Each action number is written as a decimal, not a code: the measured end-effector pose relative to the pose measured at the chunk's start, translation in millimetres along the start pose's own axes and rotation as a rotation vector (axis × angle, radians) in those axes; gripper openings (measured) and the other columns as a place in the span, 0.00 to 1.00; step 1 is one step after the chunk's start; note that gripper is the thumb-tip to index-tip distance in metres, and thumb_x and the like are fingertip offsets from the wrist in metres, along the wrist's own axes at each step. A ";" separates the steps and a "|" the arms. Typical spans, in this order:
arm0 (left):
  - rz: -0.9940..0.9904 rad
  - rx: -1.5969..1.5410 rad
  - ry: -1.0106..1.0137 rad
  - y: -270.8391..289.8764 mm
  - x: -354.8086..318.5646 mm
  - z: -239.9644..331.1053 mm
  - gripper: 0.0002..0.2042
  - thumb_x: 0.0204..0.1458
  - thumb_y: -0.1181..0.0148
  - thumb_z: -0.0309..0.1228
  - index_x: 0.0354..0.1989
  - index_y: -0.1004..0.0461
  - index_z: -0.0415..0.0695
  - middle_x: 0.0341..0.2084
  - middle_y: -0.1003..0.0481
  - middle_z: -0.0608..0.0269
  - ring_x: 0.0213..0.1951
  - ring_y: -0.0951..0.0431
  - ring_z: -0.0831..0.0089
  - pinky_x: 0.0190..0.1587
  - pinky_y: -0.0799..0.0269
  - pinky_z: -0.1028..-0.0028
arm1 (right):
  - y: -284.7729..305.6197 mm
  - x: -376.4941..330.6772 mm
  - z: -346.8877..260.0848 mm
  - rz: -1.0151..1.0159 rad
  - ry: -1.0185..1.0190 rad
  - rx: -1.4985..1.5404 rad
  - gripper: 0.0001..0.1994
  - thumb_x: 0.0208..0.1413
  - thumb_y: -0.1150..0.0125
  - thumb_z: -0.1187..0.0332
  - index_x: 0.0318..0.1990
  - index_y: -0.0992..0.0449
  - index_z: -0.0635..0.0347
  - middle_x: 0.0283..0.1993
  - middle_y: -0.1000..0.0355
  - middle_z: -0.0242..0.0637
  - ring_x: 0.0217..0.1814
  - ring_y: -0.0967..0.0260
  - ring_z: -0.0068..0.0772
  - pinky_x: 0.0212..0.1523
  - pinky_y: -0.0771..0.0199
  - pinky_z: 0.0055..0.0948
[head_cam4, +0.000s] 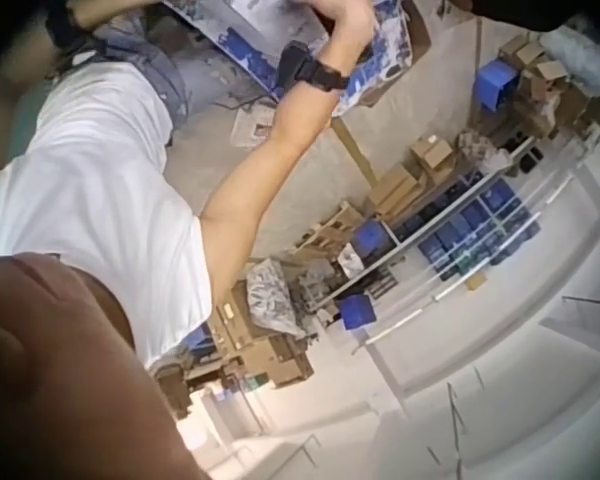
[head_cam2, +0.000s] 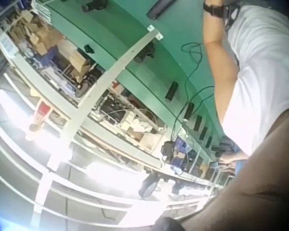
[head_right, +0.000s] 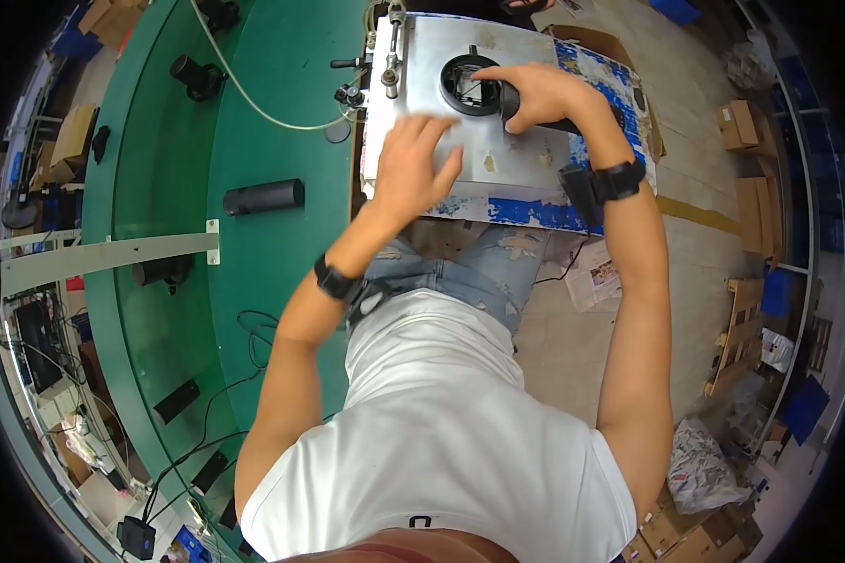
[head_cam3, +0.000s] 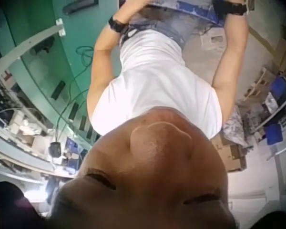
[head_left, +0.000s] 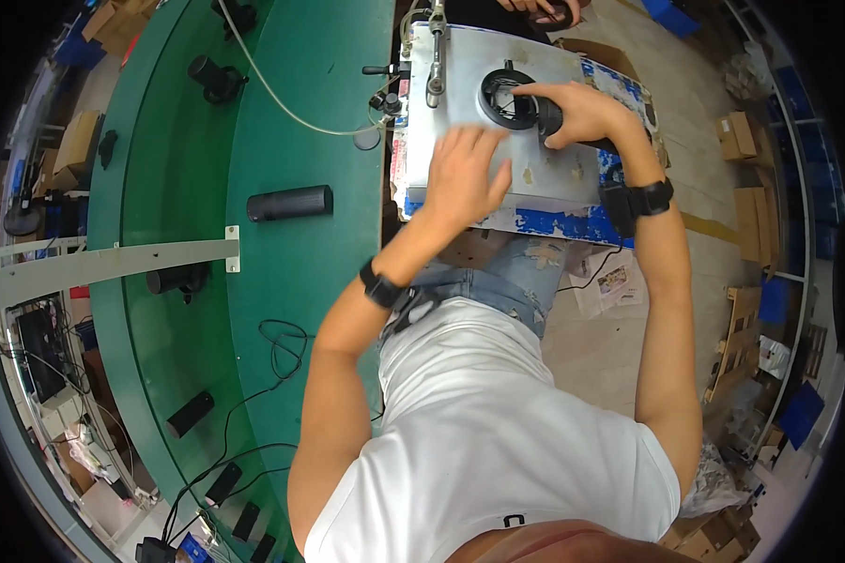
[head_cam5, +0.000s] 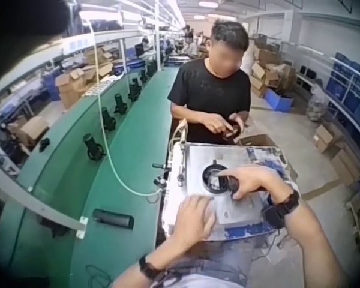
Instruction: Testing electronic microphones by inserting them into a specialized testing jig and activating the testing cycle.
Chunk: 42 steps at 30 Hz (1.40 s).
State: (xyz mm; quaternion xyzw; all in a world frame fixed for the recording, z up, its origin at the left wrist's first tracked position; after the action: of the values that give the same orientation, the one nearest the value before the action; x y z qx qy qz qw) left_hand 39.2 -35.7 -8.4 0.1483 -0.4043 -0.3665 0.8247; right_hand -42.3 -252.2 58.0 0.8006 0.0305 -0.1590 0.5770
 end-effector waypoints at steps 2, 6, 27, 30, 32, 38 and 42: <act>0.066 0.163 -0.128 -19.7 33.5 -5.4 0.16 0.41 0.34 0.35 0.37 0.25 0.42 0.37 0.28 0.57 0.44 0.31 0.59 0.45 0.36 0.62 | 2.1 -1.9 4.8 -0.063 -0.050 0.011 0.43 0.28 0.33 0.67 0.62 0.37 0.44 0.42 0.25 0.48 0.43 0.28 0.51 0.47 0.28 0.38; -0.039 0.311 -0.088 -53.8 49.1 -28.8 0.20 0.36 0.30 0.41 0.35 0.23 0.41 0.43 0.31 0.53 0.50 0.36 0.56 0.49 0.40 0.61 | 0.1 -1.4 16.4 -0.107 -0.066 0.001 0.39 0.28 0.33 0.67 0.58 0.35 0.45 0.41 0.26 0.47 0.43 0.29 0.51 0.44 0.29 0.39; -0.121 0.190 -0.318 -63.5 44.6 -51.9 0.12 0.47 0.38 0.33 0.41 0.22 0.50 0.36 0.25 0.67 0.48 0.28 0.67 0.53 0.42 0.58 | -18.6 -31.9 4.1 0.007 -0.128 -0.193 0.41 0.31 0.34 0.71 0.61 0.38 0.38 0.38 0.27 0.45 0.41 0.28 0.50 0.40 0.26 0.43; -0.194 0.146 -0.260 -64.1 42.3 -50.6 0.11 0.49 0.40 0.30 0.42 0.22 0.51 0.36 0.25 0.67 0.45 0.27 0.69 0.55 0.43 0.57 | -21.3 -27.8 7.9 0.072 -0.111 -0.182 0.38 0.31 0.35 0.71 0.59 0.36 0.42 0.40 0.28 0.44 0.43 0.30 0.50 0.42 0.27 0.41; -0.207 0.124 -0.255 -63.2 44.2 -53.5 0.11 0.50 0.41 0.30 0.43 0.22 0.51 0.36 0.25 0.67 0.44 0.26 0.68 0.56 0.43 0.57 | -20.6 -20.5 11.3 0.077 -0.087 -0.200 0.37 0.32 0.35 0.71 0.58 0.36 0.42 0.40 0.28 0.44 0.43 0.30 0.50 0.42 0.28 0.41; -0.236 0.081 -0.245 -58.9 43.8 -55.1 0.12 0.51 0.43 0.29 0.45 0.22 0.50 0.38 0.25 0.66 0.44 0.26 0.67 0.56 0.43 0.58 | -26.1 -27.6 16.0 0.111 -0.076 -0.219 0.35 0.33 0.33 0.69 0.56 0.34 0.39 0.40 0.29 0.40 0.42 0.28 0.47 0.40 0.25 0.42; -0.286 0.125 -0.242 -59.1 44.5 -54.0 0.13 0.52 0.43 0.30 0.46 0.23 0.48 0.41 0.25 0.65 0.48 0.27 0.67 0.57 0.43 0.60 | -21.5 -36.2 15.2 0.074 -0.072 -0.248 0.40 0.33 0.34 0.70 0.61 0.37 0.34 0.40 0.29 0.39 0.41 0.28 0.47 0.40 0.25 0.41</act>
State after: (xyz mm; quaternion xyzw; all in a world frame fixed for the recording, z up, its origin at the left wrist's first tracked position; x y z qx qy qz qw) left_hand 70.5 -111.3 -49.5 0.2099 -0.4975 -0.4691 0.6988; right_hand -85.0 -254.3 44.6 0.7174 -0.0004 -0.1614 0.6777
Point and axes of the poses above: each hand's wrist, its own x-axis towards the middle knuckle, its own y-axis out of the back of the hand, z = x × y, the point moved 1 cm from there along x, towards the middle knuckle
